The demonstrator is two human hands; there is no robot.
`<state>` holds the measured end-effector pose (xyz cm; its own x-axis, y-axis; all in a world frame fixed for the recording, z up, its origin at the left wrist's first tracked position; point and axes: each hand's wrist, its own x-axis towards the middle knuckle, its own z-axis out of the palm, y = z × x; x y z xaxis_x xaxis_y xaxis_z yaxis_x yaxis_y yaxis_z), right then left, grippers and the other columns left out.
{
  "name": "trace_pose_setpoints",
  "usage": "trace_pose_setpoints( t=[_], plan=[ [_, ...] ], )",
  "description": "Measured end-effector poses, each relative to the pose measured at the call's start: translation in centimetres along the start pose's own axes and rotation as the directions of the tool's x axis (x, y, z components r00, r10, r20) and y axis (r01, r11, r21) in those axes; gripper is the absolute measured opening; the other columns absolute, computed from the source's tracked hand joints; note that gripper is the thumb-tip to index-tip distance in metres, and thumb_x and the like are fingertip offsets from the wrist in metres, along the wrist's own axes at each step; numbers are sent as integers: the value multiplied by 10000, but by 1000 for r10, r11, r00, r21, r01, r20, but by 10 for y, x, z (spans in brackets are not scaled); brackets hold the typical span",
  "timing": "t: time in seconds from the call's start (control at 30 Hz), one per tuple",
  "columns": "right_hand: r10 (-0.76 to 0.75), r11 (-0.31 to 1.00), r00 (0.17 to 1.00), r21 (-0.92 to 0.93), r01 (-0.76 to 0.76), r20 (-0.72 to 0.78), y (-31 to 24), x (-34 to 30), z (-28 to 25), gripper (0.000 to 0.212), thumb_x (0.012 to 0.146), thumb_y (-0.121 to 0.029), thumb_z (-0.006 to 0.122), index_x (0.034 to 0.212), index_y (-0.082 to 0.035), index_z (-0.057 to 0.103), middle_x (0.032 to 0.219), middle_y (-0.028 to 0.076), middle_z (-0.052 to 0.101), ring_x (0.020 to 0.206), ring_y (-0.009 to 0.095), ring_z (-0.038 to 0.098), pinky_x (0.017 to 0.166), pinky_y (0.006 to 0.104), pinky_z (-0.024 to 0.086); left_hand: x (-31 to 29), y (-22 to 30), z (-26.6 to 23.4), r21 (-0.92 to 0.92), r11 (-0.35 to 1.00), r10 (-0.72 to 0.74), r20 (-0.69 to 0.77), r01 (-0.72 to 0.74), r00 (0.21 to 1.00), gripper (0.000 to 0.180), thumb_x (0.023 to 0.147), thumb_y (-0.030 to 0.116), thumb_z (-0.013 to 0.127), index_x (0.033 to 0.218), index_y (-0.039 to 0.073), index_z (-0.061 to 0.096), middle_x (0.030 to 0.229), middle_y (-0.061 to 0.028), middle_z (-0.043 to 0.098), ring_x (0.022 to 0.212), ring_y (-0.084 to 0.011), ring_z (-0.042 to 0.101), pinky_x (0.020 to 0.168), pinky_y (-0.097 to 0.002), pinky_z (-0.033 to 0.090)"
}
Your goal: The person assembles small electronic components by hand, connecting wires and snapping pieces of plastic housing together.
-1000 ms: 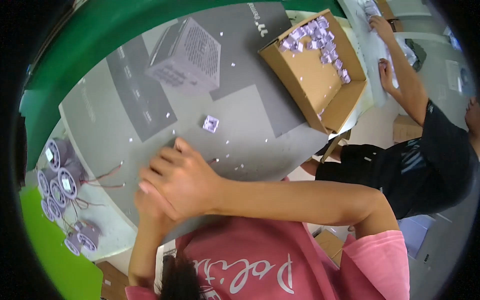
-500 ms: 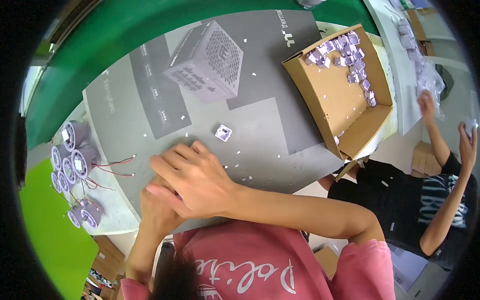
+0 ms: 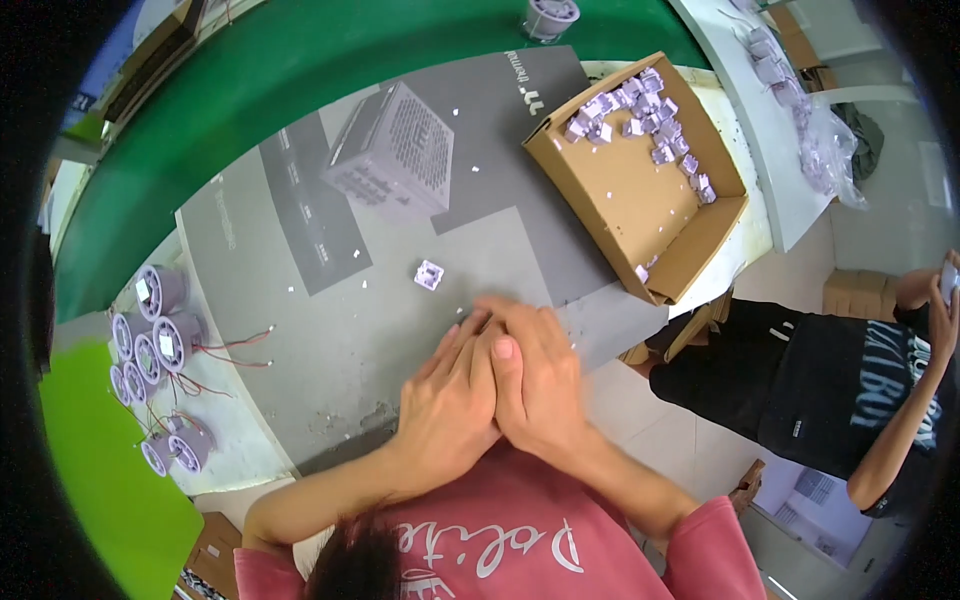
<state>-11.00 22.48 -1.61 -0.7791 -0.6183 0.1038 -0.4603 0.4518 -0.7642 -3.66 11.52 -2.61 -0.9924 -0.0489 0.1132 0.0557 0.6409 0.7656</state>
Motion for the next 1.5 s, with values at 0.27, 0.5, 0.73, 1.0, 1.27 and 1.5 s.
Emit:
trace_pose_setpoints(
  t=[0.27,0.5,0.73,1.0,1.27,1.5],
  plan=[
    [-23,991,1000,-135,25,12,3,-17,12,452,1036,-267,285,1058,-7,655,982,126,672,705,281,523,712,380,391,-18,-14,32,244,970,81,-234,-22,969,144,937,151,545,994,38,615,1047,-136,606,1280,-350,562,1065,-515,426],
    [-41,977,992,-205,64,117,4,-9,12,461,1027,-313,302,1063,-18,654,955,116,673,675,272,491,677,380,378,-25,-17,50,157,979,-73,-319,129,945,188,994,258,502,952,111,610,1112,-83,636,1288,-295,572,1090,-615,335],
    [-22,954,951,-278,112,309,-4,19,9,353,994,-243,364,985,-19,637,932,138,635,717,320,514,646,416,437,-21,-21,44,28,969,-230,-265,246,936,144,996,233,484,972,128,580,1224,-49,640,1286,-185,579,1147,-581,214],
    [-106,987,933,-80,141,343,8,21,2,331,991,-205,375,948,12,621,916,157,634,715,329,534,643,423,422,-16,-19,46,131,965,-185,-278,228,943,124,976,201,499,899,148,582,1040,-32,629,1295,-214,574,1128,-632,175],
    [191,969,938,95,-227,288,2,30,-4,323,1028,-232,446,1078,24,636,955,189,645,892,344,636,828,383,484,-13,-19,21,-35,992,-124,-234,119,964,752,813,526,711,1321,26,473,1327,-165,542,1389,-378,437,1123,-692,145],
    [556,567,690,394,-723,463,-33,42,-33,800,1005,-675,214,1027,-2,645,896,92,617,698,142,572,676,269,486,-26,-15,-33,-376,926,-77,-281,-36,957,480,722,219,888,1086,13,652,979,-105,726,1024,-283,705,868,-381,553]
  ],
)
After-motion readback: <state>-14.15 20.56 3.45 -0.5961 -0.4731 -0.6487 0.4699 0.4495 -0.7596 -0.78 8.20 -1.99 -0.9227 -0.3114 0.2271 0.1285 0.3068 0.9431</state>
